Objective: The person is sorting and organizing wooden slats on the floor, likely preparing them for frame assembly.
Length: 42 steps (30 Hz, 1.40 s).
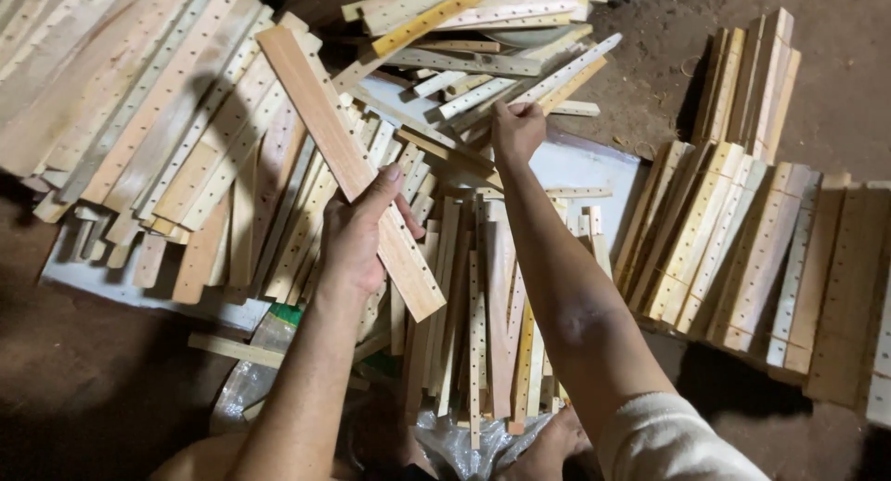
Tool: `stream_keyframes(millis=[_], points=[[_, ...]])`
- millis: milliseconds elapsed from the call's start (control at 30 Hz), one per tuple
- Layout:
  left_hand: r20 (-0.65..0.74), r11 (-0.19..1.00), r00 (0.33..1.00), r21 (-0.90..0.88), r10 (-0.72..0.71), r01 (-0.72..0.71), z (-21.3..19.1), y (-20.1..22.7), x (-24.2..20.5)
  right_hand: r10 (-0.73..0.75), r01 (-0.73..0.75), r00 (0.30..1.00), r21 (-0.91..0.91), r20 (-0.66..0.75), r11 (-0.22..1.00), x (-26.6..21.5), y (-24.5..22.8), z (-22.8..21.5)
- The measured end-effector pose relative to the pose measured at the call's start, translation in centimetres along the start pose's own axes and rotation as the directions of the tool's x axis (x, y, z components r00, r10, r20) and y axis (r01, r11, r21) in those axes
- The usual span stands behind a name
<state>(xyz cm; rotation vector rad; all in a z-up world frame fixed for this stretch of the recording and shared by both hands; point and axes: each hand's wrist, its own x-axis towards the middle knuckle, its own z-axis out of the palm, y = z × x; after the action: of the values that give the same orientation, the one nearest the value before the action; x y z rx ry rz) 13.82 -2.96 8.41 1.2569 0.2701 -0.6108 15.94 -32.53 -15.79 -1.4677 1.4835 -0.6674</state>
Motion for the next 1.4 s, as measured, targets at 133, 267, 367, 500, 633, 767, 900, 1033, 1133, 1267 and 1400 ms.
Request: stream_keyframes(millis=[133, 267, 367, 500, 633, 767, 900, 1033, 1133, 1267, 1400], points=[[-0.004, 0.999, 0.999, 0.011, -0.038, 0.038, 0.1, -0.5, 0.3, 0.064, -0.064, 0.998, -0.03, -0.007, 0.997, -1.3, -0.1, -2.1], [0.012, 0.999, 0.999, 0.013, -0.033, 0.033, 0.4, -0.6, 0.2, -0.028, 0.028, 1.0, 0.065, 0.007, 0.997, -4.7, -0.5, -5.2], [0.013, 1.0, 1.0, -0.016, -0.02, 0.02, 0.4, -0.1, 0.2, -0.102, 0.094, 0.994, 0.144, 0.05, 0.985, -11.7, -3.5, -10.4], [0.009, 0.997, 1.0, -0.066, -0.027, 0.027, 0.0, 0.8, 0.3, -0.132, 0.141, 0.973, -0.035, 0.189, 0.989, -16.4, 1.8, -17.4], [0.011, 0.998, 1.0, -0.053, -0.019, 0.02, -0.5, 1.1, 0.5, 0.013, 0.079, 0.955, -0.297, 0.295, 0.952, -20.2, 7.9, -24.3], [0.032, 0.997, 0.999, -0.067, -0.031, 0.033, -0.9, 0.6, 0.3, 0.004, 0.124, 0.958, -0.426, 0.288, 0.896, -19.9, 6.8, -26.1], [0.064, 0.999, 0.997, -0.036, -0.034, 0.037, -0.7, 1.2, 0.2, -0.181, 0.233, 0.937, -0.15, 0.299, 0.961, -16.1, 0.9, -19.7], [0.048, 0.997, 0.998, -0.062, -0.04, 0.043, -0.6, 1.9, -0.1, -0.439, 0.431, 0.814, 0.11, 0.382, 0.895, -14.4, -9.8, -9.7], [0.043, 0.996, 0.998, -0.075, -0.049, 0.052, -1.3, 1.6, 0.9, -0.757, 0.83, 0.507, 0.003, 0.413, 0.558, -9.5, -15.8, -3.2], [0.271, 0.986, 0.957, -0.096, -0.104, 0.134, -2.9, 1.6, 1.5, -0.643, 0.835, 0.41, -0.549, 0.647, -0.021, -2.1, -18.9, 2.7], [0.219, 0.988, 0.975, -0.141, -0.028, 0.06, -3.0, 1.8, 1.4, -0.55, 0.779, 0.256, -0.506, 0.795, -0.37, 2.4, -17.7, 3.7]])
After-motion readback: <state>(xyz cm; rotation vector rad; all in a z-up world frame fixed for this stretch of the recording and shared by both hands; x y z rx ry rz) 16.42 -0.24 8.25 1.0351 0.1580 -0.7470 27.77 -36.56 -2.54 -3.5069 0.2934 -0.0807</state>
